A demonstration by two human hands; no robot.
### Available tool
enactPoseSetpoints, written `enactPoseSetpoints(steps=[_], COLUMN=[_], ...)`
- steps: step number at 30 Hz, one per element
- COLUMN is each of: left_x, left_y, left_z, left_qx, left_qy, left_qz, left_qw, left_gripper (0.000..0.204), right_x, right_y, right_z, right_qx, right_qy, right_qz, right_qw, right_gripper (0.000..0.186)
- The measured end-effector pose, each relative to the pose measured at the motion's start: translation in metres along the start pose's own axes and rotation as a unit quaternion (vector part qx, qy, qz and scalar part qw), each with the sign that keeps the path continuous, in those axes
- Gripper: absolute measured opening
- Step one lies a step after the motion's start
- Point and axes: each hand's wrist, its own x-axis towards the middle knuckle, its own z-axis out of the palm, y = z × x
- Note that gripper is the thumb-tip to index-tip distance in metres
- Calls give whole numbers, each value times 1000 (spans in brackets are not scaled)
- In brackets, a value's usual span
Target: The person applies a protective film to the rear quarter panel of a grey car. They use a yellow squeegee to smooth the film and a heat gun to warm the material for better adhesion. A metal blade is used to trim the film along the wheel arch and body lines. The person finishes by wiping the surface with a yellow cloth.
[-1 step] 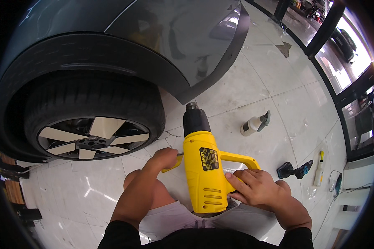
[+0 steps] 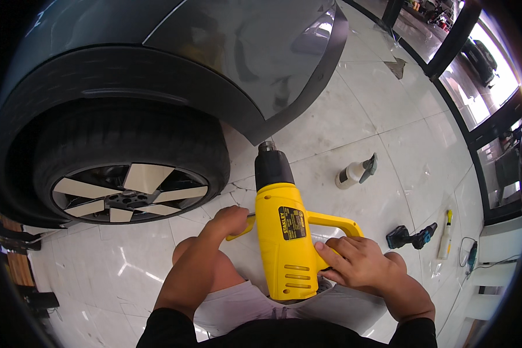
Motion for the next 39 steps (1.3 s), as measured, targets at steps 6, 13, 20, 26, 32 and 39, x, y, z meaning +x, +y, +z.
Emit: enactPoseSetpoints(steps=[6,13,20,26,32,39], left_x=[-20,-61,-58,-57,-54,-54], left_y=[-26,-22,25,22,20,25], left_z=[-18,-36,-31,-30,-36,-35], left_qx=[-68,-288,-426,-449,-535,-495], left_qy=[107,189,163,211,269,354], left_qz=[-10,133,210,182,184,109], left_qw=[992,929,865,849,779,786], left_gripper=[25,26,27,27,25,25], right_x=[-18,-38,-39,-31,103,120], right_y=[13,94,139,137,49,82], right_z=[26,129,294,341,153,124], right_qx=[43,13,-72,48,793,483], right_qy=[16,-178,-180,-85,78,255], right_qz=[84,298,290,326,245,344], right_qw=[995,938,937,940,553,764], right_gripper=[67,58,57,55,40,30])
